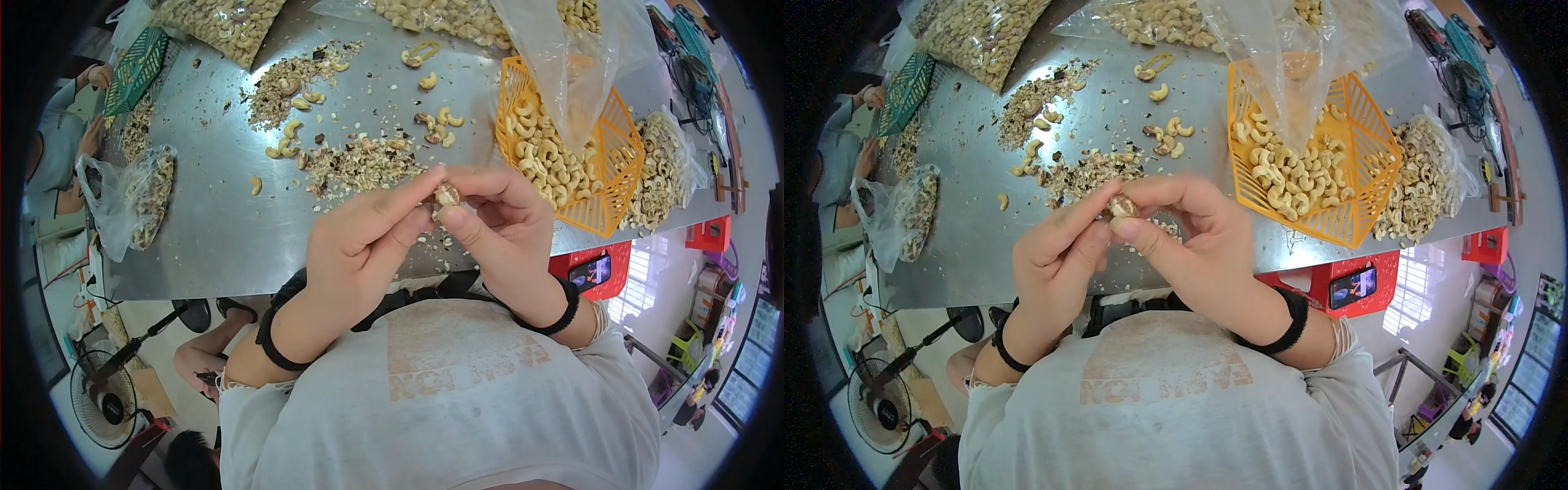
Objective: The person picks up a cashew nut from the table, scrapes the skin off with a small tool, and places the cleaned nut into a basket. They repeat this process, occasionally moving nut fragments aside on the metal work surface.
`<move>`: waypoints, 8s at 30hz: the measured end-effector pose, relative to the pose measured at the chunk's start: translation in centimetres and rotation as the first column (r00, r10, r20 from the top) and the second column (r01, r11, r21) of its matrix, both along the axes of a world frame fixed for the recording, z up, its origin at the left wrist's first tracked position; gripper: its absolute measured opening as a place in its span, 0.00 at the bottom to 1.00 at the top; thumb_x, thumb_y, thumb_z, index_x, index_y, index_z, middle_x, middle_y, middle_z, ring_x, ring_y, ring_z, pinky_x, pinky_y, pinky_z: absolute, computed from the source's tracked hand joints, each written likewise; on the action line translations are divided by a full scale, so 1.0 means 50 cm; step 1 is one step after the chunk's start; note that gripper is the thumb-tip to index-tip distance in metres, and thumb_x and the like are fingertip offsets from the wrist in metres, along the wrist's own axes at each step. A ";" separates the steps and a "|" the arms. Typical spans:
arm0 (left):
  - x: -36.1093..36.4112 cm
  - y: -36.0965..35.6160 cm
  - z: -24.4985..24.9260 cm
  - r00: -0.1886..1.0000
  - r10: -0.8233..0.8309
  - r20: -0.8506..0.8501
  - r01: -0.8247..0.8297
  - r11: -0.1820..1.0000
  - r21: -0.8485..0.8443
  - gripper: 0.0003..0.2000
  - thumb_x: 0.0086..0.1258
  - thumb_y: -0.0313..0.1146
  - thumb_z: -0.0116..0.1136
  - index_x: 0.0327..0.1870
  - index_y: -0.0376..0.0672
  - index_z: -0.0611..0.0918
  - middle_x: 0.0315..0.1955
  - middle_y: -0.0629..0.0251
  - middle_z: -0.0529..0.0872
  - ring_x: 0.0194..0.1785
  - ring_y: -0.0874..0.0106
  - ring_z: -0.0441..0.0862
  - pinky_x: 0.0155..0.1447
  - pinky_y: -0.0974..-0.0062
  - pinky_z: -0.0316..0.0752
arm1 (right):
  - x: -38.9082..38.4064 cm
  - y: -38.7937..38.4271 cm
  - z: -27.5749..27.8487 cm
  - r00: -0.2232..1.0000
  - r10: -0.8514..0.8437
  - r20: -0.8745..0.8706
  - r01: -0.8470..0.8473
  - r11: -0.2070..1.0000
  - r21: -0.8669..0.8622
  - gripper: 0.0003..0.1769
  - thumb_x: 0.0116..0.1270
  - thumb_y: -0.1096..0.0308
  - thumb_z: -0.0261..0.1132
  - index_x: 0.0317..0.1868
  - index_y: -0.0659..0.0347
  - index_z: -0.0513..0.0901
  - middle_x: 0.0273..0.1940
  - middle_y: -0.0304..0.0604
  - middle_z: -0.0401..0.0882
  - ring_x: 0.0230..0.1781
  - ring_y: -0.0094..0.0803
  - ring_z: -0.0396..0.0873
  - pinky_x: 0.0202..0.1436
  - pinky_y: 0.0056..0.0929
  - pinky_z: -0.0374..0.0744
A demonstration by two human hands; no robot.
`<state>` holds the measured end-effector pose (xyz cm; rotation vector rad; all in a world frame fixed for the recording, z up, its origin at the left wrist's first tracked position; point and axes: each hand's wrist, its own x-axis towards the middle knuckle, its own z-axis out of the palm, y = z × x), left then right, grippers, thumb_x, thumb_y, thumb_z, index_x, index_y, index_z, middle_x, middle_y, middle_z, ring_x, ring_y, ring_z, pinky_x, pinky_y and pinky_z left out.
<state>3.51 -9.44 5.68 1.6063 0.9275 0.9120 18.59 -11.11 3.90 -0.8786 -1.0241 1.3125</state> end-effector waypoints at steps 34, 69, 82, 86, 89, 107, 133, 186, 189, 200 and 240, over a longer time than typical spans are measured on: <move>-0.015 0.009 -0.005 0.929 0.011 0.370 0.158 0.892 -0.423 0.14 0.63 0.26 0.45 0.51 0.41 0.72 0.29 0.65 0.80 0.19 0.86 0.65 0.23 0.92 0.62 | 0.007 0.005 0.014 0.995 0.083 -0.061 -0.084 0.996 -0.018 0.11 0.56 0.77 0.58 0.42 0.68 0.73 0.36 0.43 0.76 0.35 0.25 0.74 0.40 0.22 0.73; -0.007 0.007 -0.009 0.908 0.076 0.412 0.148 0.862 -0.485 0.15 0.63 0.26 0.46 0.51 0.40 0.72 0.27 0.64 0.79 0.18 0.85 0.66 0.21 0.90 0.60 | 0.008 0.017 -0.002 0.992 0.091 -0.082 -0.082 0.991 0.104 0.10 0.55 0.81 0.57 0.39 0.67 0.71 0.47 0.54 0.70 0.43 0.30 0.73 0.47 0.27 0.72; -0.008 0.003 -0.003 0.936 -0.018 0.352 0.180 0.884 -0.432 0.17 0.62 0.24 0.47 0.53 0.40 0.70 0.31 0.63 0.80 0.24 0.84 0.71 0.25 0.90 0.65 | 0.008 0.017 0.002 0.975 0.104 -0.198 -0.103 0.995 0.017 0.10 0.57 0.79 0.57 0.41 0.67 0.71 0.45 0.50 0.72 0.40 0.26 0.74 0.42 0.21 0.73; -0.001 -0.001 0.000 0.987 0.005 0.159 0.028 0.978 -0.207 0.17 0.60 0.24 0.48 0.52 0.39 0.70 0.33 0.62 0.79 0.29 0.80 0.72 0.30 0.87 0.66 | 0.004 0.013 0.007 0.992 0.049 -0.117 -0.051 0.999 -0.018 0.12 0.57 0.78 0.57 0.43 0.67 0.70 0.40 0.44 0.74 0.38 0.25 0.74 0.41 0.21 0.73; 0.002 0.002 -0.004 1.000 -0.002 0.006 0.002 1.000 0.013 0.18 0.58 0.21 0.50 0.51 0.39 0.71 0.37 0.60 0.79 0.37 0.75 0.78 0.36 0.83 0.71 | 0.001 0.011 0.007 0.994 0.023 -0.104 -0.023 1.000 -0.005 0.12 0.57 0.78 0.57 0.43 0.67 0.70 0.38 0.42 0.74 0.36 0.24 0.74 0.41 0.20 0.73; 0.000 -0.008 -0.001 0.992 0.054 0.118 -0.030 0.980 -0.196 0.14 0.62 0.25 0.48 0.50 0.41 0.73 0.31 0.65 0.80 0.30 0.80 0.75 0.31 0.86 0.68 | -0.012 0.007 -0.003 0.994 -0.020 -0.105 0.028 0.997 0.078 0.12 0.54 0.81 0.59 0.40 0.66 0.70 0.45 0.49 0.71 0.43 0.28 0.73 0.43 0.24 0.75; -0.016 -0.003 0.012 0.950 -0.093 0.297 0.159 0.966 -0.205 0.17 0.62 0.23 0.46 0.53 0.38 0.69 0.42 0.62 0.75 0.36 0.80 0.75 0.33 0.88 0.67 | 0.008 0.011 0.021 0.954 0.171 -0.246 -0.175 0.985 0.005 0.12 0.54 0.81 0.59 0.39 0.67 0.69 0.42 0.49 0.72 0.35 0.27 0.75 0.38 0.22 0.75; -0.011 0.003 0.016 0.984 -0.080 0.160 0.123 0.951 -0.282 0.20 0.62 0.23 0.47 0.57 0.43 0.65 0.31 0.67 0.79 0.33 0.82 0.75 0.35 0.87 0.67 | 0.012 0.000 0.017 0.994 0.053 -0.093 -0.051 0.998 0.024 0.10 0.52 0.82 0.59 0.36 0.69 0.71 0.45 0.53 0.71 0.39 0.30 0.75 0.42 0.25 0.75; -0.011 0.009 0.002 0.992 -0.088 0.090 0.103 0.976 -0.189 0.19 0.62 0.23 0.46 0.56 0.43 0.67 0.31 0.67 0.79 0.34 0.82 0.75 0.34 0.89 0.67 | 0.009 0.002 0.007 0.997 0.017 0.075 -0.026 0.992 0.122 0.09 0.52 0.82 0.59 0.36 0.69 0.72 0.44 0.53 0.71 0.42 0.30 0.74 0.46 0.26 0.74; -0.023 0.014 0.021 0.955 -0.095 0.282 0.222 0.858 -0.464 0.20 0.62 0.29 0.48 0.57 0.45 0.65 0.24 0.70 0.80 0.19 0.89 0.62 0.22 0.92 0.58 | 0.020 0.009 0.007 0.990 0.127 -0.059 -0.124 0.991 0.056 0.10 0.52 0.81 0.60 0.36 0.67 0.72 0.44 0.51 0.72 0.42 0.28 0.73 0.46 0.25 0.73; 0.002 0.010 -0.015 0.970 0.185 -0.160 -0.077 0.852 0.518 0.20 0.53 0.18 0.53 0.50 0.40 0.73 0.34 0.57 0.80 0.31 0.72 0.79 0.35 0.82 0.71 | -0.013 0.008 0.013 0.999 -0.019 -0.029 0.021 0.998 0.063 0.19 0.49 0.81 0.63 0.42 0.66 0.69 0.39 0.40 0.72 0.39 0.22 0.72 0.45 0.21 0.71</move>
